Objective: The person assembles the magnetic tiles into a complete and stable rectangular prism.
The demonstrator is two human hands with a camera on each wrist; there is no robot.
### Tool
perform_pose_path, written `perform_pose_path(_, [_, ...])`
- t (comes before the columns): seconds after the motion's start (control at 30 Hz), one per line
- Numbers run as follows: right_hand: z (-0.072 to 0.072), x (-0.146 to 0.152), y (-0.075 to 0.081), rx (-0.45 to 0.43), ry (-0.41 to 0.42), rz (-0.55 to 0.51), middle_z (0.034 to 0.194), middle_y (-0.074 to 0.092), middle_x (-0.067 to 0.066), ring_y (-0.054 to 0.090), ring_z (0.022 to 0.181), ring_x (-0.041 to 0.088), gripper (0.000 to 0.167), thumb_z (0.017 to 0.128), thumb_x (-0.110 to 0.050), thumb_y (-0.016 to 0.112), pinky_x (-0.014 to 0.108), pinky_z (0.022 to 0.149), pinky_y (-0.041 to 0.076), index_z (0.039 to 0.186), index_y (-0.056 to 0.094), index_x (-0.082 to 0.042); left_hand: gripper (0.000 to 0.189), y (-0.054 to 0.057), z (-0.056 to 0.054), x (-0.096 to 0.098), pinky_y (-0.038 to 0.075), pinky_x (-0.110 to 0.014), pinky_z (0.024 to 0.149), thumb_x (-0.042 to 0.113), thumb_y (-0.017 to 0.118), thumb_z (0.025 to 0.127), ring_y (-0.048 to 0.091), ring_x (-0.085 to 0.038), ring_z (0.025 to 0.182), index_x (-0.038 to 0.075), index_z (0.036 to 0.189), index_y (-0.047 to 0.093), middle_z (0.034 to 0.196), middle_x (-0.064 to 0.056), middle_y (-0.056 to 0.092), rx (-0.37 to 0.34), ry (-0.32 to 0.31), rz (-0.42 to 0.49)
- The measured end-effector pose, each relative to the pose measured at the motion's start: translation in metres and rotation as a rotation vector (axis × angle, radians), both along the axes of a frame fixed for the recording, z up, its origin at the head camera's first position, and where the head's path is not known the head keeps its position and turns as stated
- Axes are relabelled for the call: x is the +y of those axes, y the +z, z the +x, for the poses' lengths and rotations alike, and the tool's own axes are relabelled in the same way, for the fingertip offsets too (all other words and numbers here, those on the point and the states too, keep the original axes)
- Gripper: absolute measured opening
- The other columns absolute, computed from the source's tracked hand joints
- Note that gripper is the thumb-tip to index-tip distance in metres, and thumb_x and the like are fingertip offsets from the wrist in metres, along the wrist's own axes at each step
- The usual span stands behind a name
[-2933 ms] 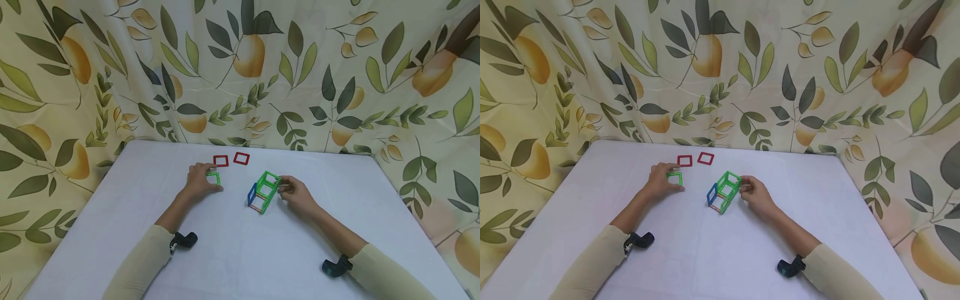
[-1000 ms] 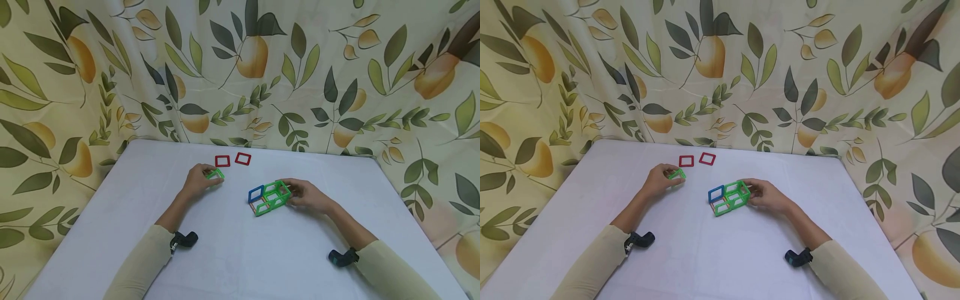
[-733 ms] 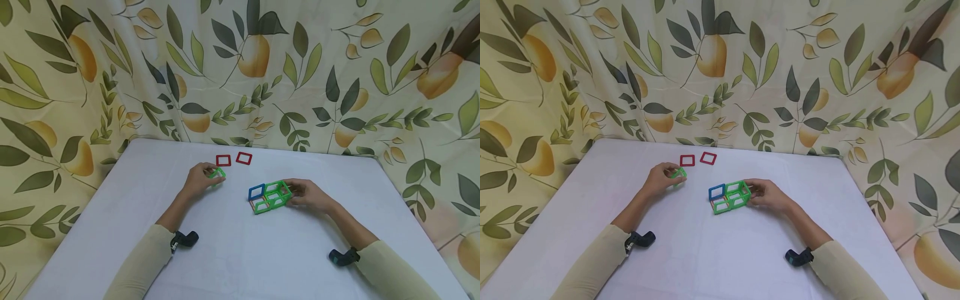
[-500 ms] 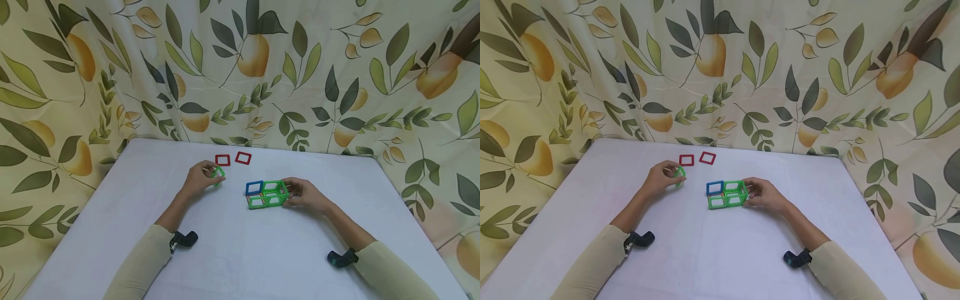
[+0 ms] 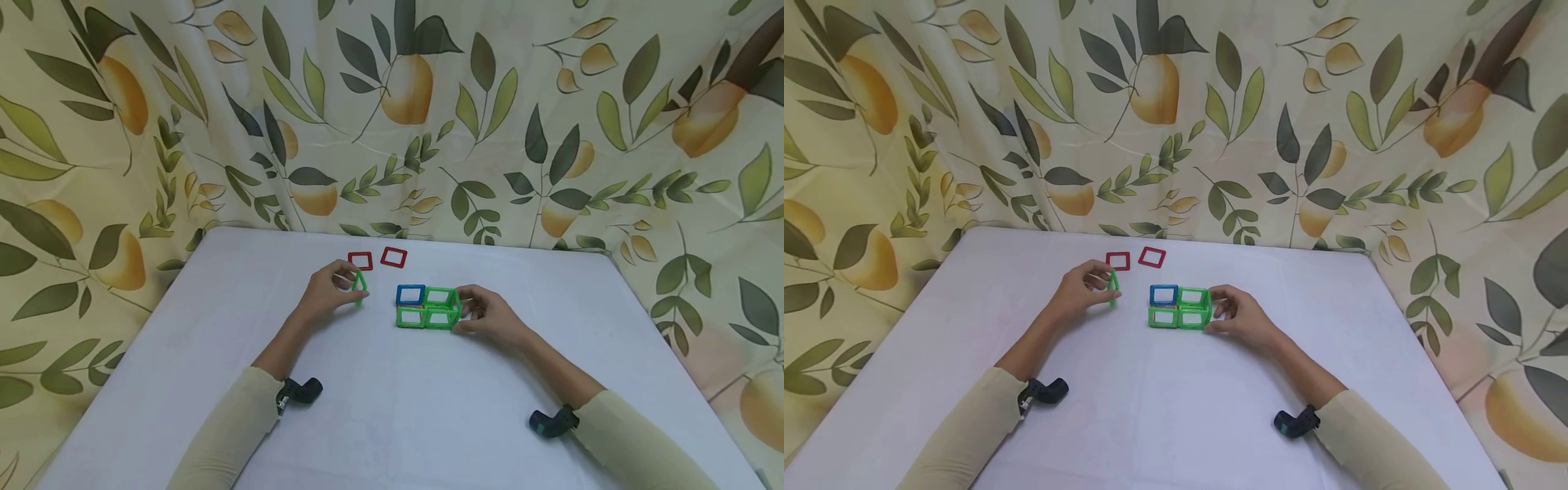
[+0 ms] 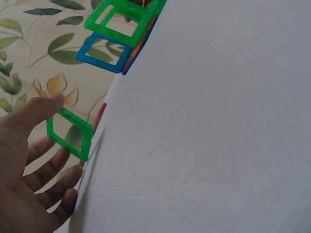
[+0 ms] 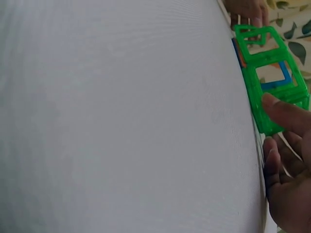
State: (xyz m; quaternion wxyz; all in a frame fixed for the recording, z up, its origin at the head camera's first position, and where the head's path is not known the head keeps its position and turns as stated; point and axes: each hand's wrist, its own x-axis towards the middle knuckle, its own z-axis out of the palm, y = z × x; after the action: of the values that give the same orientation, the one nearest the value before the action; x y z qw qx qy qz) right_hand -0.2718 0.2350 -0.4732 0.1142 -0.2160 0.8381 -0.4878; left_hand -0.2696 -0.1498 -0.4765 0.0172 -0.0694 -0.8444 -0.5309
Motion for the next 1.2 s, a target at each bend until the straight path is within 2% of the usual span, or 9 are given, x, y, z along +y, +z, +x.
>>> perform_pose_path(0.47, [0.004, -0.009, 0.003, -0.02, -0.07, 0.024, 0.111, 0.062, 0.018, 0.054, 0.094, 0.033, 0.069, 0.083, 0.001, 0.087, 0.024, 0.071, 0.045, 0.144, 0.054, 0.006, 0.052, 0.001, 0.002, 0.007, 0.054, -0.041, 0.092, 0.022, 0.092, 0.083, 0.066, -0.024, 0.106, 0.015, 0.129, 0.068, 0.119, -0.003, 0.072, 0.026, -0.106, -0.017])
perform_pose_path(0.77, [0.022, -0.024, 0.031, -0.007, -0.068, 0.033, 0.108, 0.061, 0.023, 0.054, 0.095, 0.043, 0.062, 0.084, 0.007, 0.082, 0.023, 0.072, 0.046, 0.14, 0.055, 0.012, 0.054, 0.003, 0.002, 0.016, 0.055, -0.04, 0.089, 0.021, 0.092, 0.083, 0.066, -0.026, 0.105, 0.012, 0.13, 0.069, 0.119, -0.006, 0.074, 0.061, -0.154, -0.03])
perform_pose_path(0.9, [0.017, -0.02, 0.021, -0.001, -0.073, 0.032, 0.113, 0.061, 0.023, 0.055, 0.096, 0.044, 0.065, 0.084, 0.006, 0.083, 0.024, 0.072, 0.046, 0.142, 0.053, 0.011, 0.054, 0.003, 0.001, 0.02, 0.055, -0.04, 0.09, 0.022, 0.092, 0.083, 0.066, -0.025, 0.105, 0.013, 0.13, 0.069, 0.119, -0.003, 0.074, 0.064, -0.178, -0.034])
perform_pose_path(1.03, [0.009, -0.015, 0.007, 0.011, -0.079, 0.035, 0.121, 0.061, 0.022, 0.056, 0.096, 0.039, 0.067, 0.084, 0.004, 0.084, 0.024, 0.072, 0.046, 0.143, 0.053, 0.009, 0.053, 0.004, 0.001, 0.022, 0.055, -0.039, 0.089, 0.022, 0.092, 0.083, 0.066, -0.024, 0.105, 0.013, 0.13, 0.069, 0.119, -0.002, 0.074, 0.075, -0.2, -0.038])
perform_pose_path(1.2, [0.006, -0.013, 0.003, 0.011, -0.081, 0.03, 0.124, 0.062, 0.02, 0.057, 0.093, 0.032, 0.068, 0.082, -0.002, 0.088, 0.025, 0.073, 0.046, 0.143, 0.056, 0.005, 0.052, 0.006, 0.001, 0.025, 0.056, -0.037, 0.088, 0.022, 0.092, 0.083, 0.067, -0.023, 0.104, 0.013, 0.13, 0.07, 0.12, -0.002, 0.074, 0.072, -0.214, -0.043])
